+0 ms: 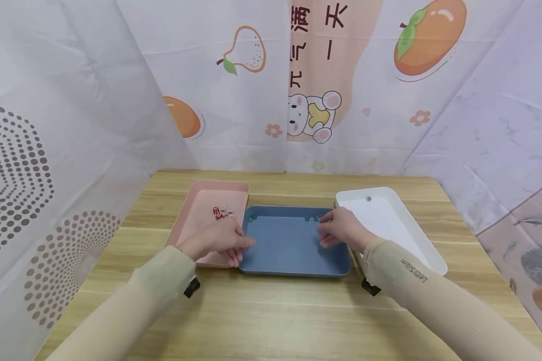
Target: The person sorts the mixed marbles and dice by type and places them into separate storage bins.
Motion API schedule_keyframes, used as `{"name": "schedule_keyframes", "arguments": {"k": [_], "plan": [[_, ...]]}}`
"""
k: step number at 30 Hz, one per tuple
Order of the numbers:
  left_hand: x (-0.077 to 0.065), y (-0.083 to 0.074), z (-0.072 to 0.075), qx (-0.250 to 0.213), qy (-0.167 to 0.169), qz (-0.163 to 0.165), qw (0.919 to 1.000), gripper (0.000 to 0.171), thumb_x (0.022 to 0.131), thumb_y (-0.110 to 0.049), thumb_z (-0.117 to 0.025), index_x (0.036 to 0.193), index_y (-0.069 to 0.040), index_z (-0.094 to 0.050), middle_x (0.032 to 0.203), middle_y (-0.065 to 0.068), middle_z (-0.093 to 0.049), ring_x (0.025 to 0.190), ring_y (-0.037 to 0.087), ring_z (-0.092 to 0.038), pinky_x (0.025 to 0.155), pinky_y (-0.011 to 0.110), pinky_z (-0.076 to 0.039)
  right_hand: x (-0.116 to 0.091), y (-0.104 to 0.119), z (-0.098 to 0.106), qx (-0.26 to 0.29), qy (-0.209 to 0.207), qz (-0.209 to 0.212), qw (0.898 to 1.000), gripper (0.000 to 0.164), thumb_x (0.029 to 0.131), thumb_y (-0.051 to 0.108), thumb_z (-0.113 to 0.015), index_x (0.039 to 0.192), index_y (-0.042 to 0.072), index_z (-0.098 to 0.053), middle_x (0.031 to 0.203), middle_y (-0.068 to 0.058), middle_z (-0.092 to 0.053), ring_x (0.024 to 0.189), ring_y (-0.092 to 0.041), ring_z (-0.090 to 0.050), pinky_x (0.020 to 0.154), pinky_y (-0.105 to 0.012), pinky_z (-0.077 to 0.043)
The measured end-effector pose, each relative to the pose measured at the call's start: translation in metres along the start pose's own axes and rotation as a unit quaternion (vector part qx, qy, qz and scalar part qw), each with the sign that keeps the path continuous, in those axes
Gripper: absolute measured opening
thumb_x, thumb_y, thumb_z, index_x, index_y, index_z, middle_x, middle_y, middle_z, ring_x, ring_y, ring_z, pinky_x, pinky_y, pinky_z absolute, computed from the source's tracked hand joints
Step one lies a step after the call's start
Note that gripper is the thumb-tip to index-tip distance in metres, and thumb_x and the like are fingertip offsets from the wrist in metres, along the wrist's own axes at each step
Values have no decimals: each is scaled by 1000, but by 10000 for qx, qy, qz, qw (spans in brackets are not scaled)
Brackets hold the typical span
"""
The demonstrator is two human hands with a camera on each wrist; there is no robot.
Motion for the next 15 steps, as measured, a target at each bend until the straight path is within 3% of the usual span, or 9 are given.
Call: {"name": "schedule_keyframes", "arguments": {"k": [6,11,15], "plan": [[-18,16,-12,-95,-47,501,9987,42,99,-32,-70,82,7,-70,67,16,-72,51,18,-69,52,32,-61,11,0,-1,339,-35,-156,9993,39,102,4,-59,134,-18,-53,94,-29,-72,68,-23,-74,68,-36,-64],[-28,29,-15,78,-192,583,9981,42,99,-31,-70,79,5,-70,64,14,-71,50,19,-69,52,34,-61,17,-5,-2,371,-69,-284,9989,39,102,3,-59,133,-20,-50,86,-26,-71,65,-24,-74,66,-37,-64],[-33,37,-17,-111,-242,550,9981,41,98,-31,-70,80,6,-71,66,15,-72,54,22,-71,55,36,-62,21,-8,-2,353,-72,-347,9987,40,102,3,-58,133,-20,-48,82,-23,-71,64,-25,-74,65,-37,-64]]}}
Point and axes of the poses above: each hand's wrist, its own x-axis towards the middle knuckle, its own z-axis out of the back of the hand, y = z × x, the point moved 8 cm from there along x, towards the middle knuckle
